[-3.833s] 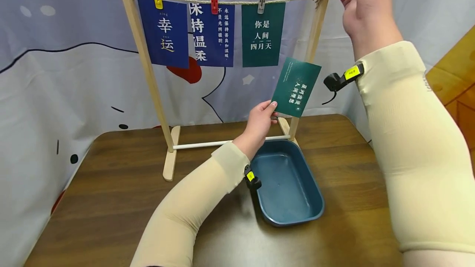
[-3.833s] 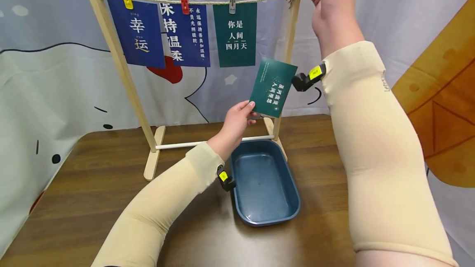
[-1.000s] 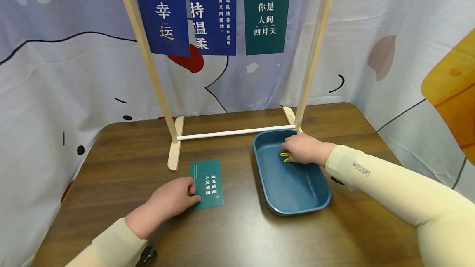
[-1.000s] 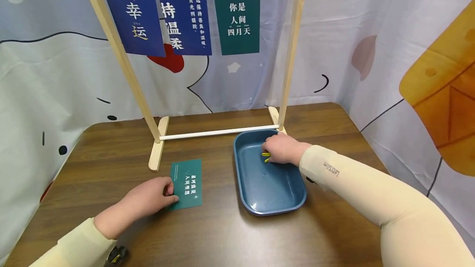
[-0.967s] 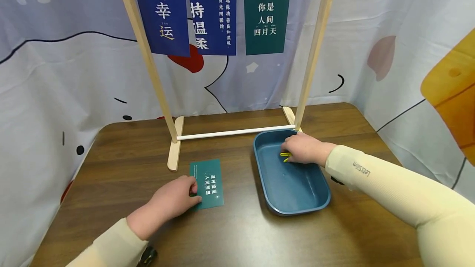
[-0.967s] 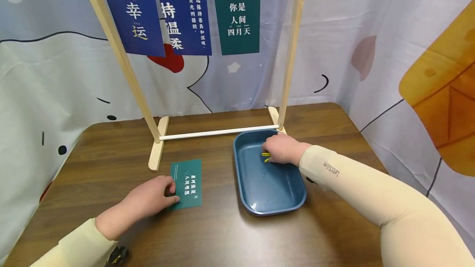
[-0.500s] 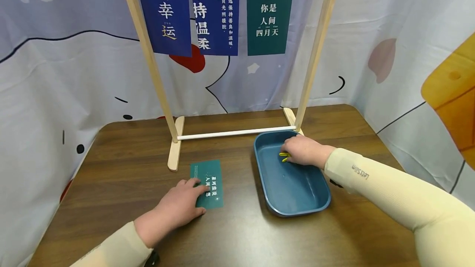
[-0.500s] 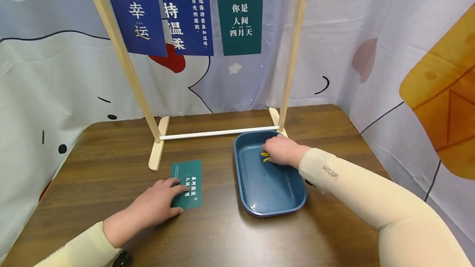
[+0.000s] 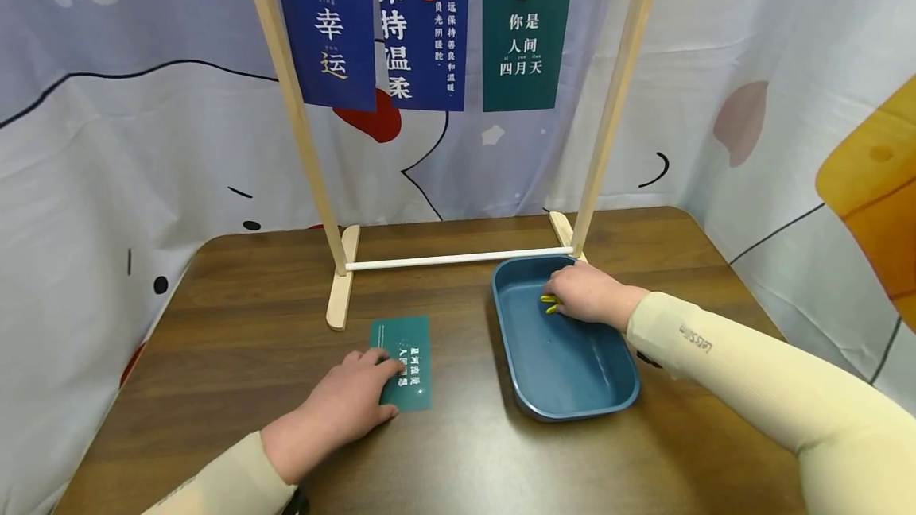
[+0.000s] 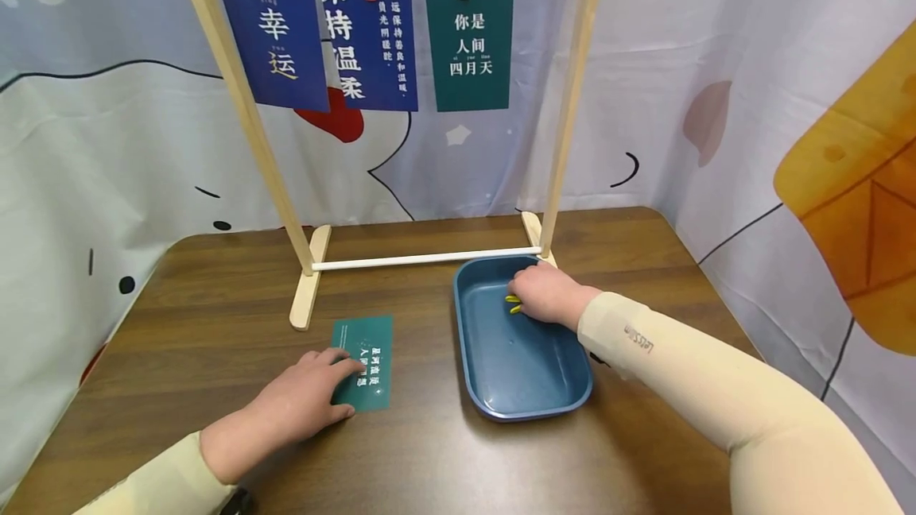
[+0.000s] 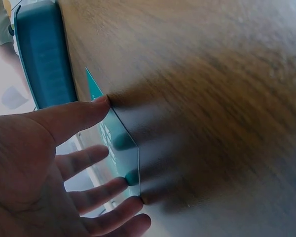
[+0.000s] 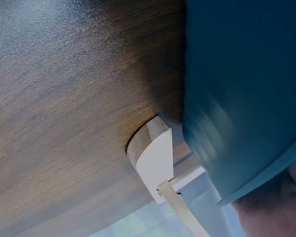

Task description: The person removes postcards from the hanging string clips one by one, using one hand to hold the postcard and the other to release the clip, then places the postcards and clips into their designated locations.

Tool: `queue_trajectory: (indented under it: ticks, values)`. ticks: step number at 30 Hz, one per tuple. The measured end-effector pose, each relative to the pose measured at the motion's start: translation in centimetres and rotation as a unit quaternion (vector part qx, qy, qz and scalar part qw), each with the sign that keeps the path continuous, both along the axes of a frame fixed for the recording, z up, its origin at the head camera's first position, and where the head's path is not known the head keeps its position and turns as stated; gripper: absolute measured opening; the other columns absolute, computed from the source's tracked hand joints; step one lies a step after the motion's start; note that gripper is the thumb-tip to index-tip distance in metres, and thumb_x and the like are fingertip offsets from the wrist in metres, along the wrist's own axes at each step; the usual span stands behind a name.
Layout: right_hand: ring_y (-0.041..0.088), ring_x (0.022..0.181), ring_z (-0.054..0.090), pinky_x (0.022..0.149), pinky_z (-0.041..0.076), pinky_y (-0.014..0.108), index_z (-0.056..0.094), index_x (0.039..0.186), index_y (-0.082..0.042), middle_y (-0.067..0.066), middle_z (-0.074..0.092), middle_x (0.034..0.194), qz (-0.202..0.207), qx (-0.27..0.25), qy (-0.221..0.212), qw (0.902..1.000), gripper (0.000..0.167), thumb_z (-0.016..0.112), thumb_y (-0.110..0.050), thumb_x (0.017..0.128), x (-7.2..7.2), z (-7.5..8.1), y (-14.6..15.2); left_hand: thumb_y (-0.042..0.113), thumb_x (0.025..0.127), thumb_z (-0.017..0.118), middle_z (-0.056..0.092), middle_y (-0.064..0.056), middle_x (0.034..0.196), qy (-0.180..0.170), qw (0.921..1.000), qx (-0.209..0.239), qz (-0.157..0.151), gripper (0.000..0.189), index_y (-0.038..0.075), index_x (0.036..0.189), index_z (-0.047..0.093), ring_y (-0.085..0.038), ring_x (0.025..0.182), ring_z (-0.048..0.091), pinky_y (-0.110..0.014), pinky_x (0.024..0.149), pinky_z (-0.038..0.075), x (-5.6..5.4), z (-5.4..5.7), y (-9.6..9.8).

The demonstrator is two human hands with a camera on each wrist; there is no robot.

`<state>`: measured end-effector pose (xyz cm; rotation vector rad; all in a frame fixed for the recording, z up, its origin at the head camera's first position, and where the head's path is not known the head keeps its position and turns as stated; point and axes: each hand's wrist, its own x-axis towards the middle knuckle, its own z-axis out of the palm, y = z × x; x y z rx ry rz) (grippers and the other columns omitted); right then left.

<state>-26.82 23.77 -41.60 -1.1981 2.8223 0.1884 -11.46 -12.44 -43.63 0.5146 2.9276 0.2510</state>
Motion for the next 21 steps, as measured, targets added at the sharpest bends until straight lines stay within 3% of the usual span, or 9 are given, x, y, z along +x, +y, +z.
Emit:
queue_trajectory:
  ticks: [9, 16, 21]
  values:
    - [0.018, 0.068, 0.053, 0.07, 0.048, 0.041, 0.072, 0.096, -0.007, 0.001, 0.059, 0.078, -0.013, -0.008, -0.009, 0.9998, 0.012, 0.073, -0.008, 0.084, 0.5, 0.2, 0.2, 0.037, 0.076, 0.085, 0.058, -0.012, 0.128, -0.011, 0.9999, -0.009, 0.009, 0.066, 0.01, 0.131, 0.06, -0.033, 0.109, 0.055, -0.05, 0.083, 0.051, -0.2, 0.0, 0.2]
    - [0.027, 0.094, 0.065, 0.09, 0.048, 0.048, 0.07, 0.113, -0.003, 0.01, 0.068, 0.102, -0.036, -0.04, -0.032, 0.998, 0.029, 0.068, -0.007, 0.084, 0.2, 1.1, 0.3, 0.044, 0.08, 0.081, 0.056, -0.013, 0.131, -0.019, 0.9996, -0.005, 0.021, 0.071, 0.008, 0.136, 0.056, -0.033, 0.112, 0.055, -0.051, 0.084, 0.051, -0.4, 0.2, 0.3]
    - [0.028, 0.104, 0.064, 0.093, 0.049, 0.047, 0.067, 0.121, -0.002, 0.013, 0.067, 0.116, -0.065, -0.076, -0.05, 0.9937, 0.032, 0.065, -0.01, 0.09, 0.1, 2.6, 0.3, 0.045, 0.084, 0.076, 0.056, -0.014, 0.131, -0.042, 0.9984, -0.003, 0.039, 0.066, 0.009, 0.135, 0.057, -0.033, 0.116, 0.055, -0.052, 0.088, 0.051, -0.9, 0.7, 0.4]
